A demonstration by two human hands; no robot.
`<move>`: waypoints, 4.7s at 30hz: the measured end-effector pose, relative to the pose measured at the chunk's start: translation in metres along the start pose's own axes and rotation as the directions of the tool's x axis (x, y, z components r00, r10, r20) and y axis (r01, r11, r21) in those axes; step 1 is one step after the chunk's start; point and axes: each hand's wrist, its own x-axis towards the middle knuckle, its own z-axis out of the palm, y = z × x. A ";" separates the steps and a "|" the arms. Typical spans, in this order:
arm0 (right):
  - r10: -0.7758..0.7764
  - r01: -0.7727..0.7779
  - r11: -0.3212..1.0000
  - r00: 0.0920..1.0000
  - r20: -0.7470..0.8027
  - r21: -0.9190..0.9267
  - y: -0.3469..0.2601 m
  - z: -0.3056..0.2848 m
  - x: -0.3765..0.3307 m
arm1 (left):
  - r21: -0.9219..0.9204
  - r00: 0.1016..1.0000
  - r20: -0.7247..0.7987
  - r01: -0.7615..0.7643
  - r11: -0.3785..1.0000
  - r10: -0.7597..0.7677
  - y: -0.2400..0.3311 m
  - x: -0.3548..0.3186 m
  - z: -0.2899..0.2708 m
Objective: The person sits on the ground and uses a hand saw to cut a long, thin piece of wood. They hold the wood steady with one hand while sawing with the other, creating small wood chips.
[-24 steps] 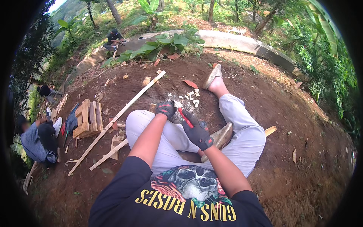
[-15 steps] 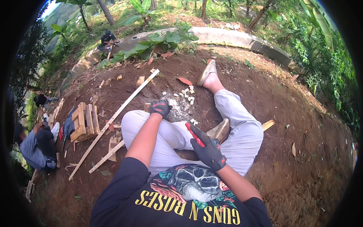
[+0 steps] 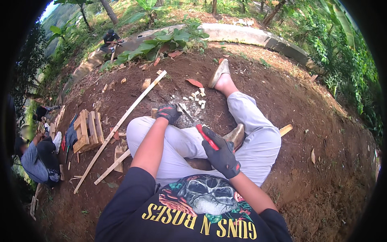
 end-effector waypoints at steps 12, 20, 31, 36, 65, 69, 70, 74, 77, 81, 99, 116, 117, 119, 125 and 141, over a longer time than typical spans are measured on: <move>-0.173 0.181 0.981 0.980 0.102 -0.074 0.016 0.081 0.124 | -0.001 0.994 -0.100 -0.036 0.999 0.036 -0.014 0.009 0.021; -0.076 0.076 0.997 0.997 0.032 -0.017 0.043 0.038 0.044 | -0.013 0.997 -0.075 0.011 1.000 -0.012 0.008 -0.003 0.004; -0.104 0.133 0.924 0.990 0.101 -0.359 -0.017 -0.043 -0.079 | -0.023 0.999 -0.022 0.046 0.999 -0.047 -0.004 0.002 0.009; -0.288 0.296 0.868 0.954 0.082 -0.398 -0.020 -0.051 -0.083 | 0.017 0.998 -0.032 0.055 0.998 -0.054 -0.015 0.011 0.014; -0.291 0.287 0.868 0.955 0.054 -0.406 -0.026 -0.043 -0.079 | -0.085 0.995 0.074 0.067 0.994 -0.061 -0.018 0.006 0.003; -0.285 0.314 0.880 0.949 0.132 -0.357 0.000 -0.034 -0.074 | -0.065 0.998 0.041 0.053 0.997 -0.050 -0.009 0.009 0.008; -0.290 0.313 0.871 0.950 0.119 -0.378 0.002 -0.035 -0.075 | -0.055 0.998 0.026 0.060 0.997 -0.059 -0.012 0.010 0.010; -0.134 0.128 0.949 0.991 -0.002 -0.288 -0.012 -0.045 -0.072 | -0.022 0.999 0.005 0.038 0.999 -0.038 -0.018 0.012 0.013; -0.056 0.047 0.989 0.996 -0.063 -0.140 -0.020 -0.042 -0.062 | -0.029 1.000 -0.012 0.020 0.999 -0.021 -0.016 0.007 0.009; -0.071 0.072 0.997 0.997 0.017 -0.038 -0.024 -0.031 -0.043 | -0.030 1.000 -0.003 0.020 0.999 -0.020 -0.010 0.002 0.003; 0.062 -0.056 0.995 0.996 0.071 -0.082 -0.021 -0.028 -0.044 | -0.032 0.999 0.025 0.043 0.999 -0.043 -0.012 0.020 0.017; -0.104 0.112 0.989 0.991 0.079 -0.094 0.018 0.073 0.097 | -0.059 0.999 -0.034 0.013 0.998 -0.015 -0.008 0.013 0.007; -0.192 0.192 0.979 0.981 0.005 -0.071 0.036 0.084 0.112 | -0.026 0.999 -0.040 0.011 1.000 -0.012 0.000 0.013 0.001; -0.238 0.237 0.970 0.971 -0.029 -0.046 0.038 0.092 0.118 | -0.043 1.000 -0.011 0.011 0.999 -0.011 -0.007 0.013 -0.002; -0.121 0.122 0.992 0.992 -0.028 0.018 0.045 0.046 0.034 | -0.079 0.996 -0.076 0.035 0.996 -0.041 -0.007 0.006 0.008; -0.014 0.015 1.000 0.999 0.045 -0.024 0.024 0.070 0.102 | -0.109 0.997 0.023 -0.071 0.991 0.074 -0.001 0.016 0.002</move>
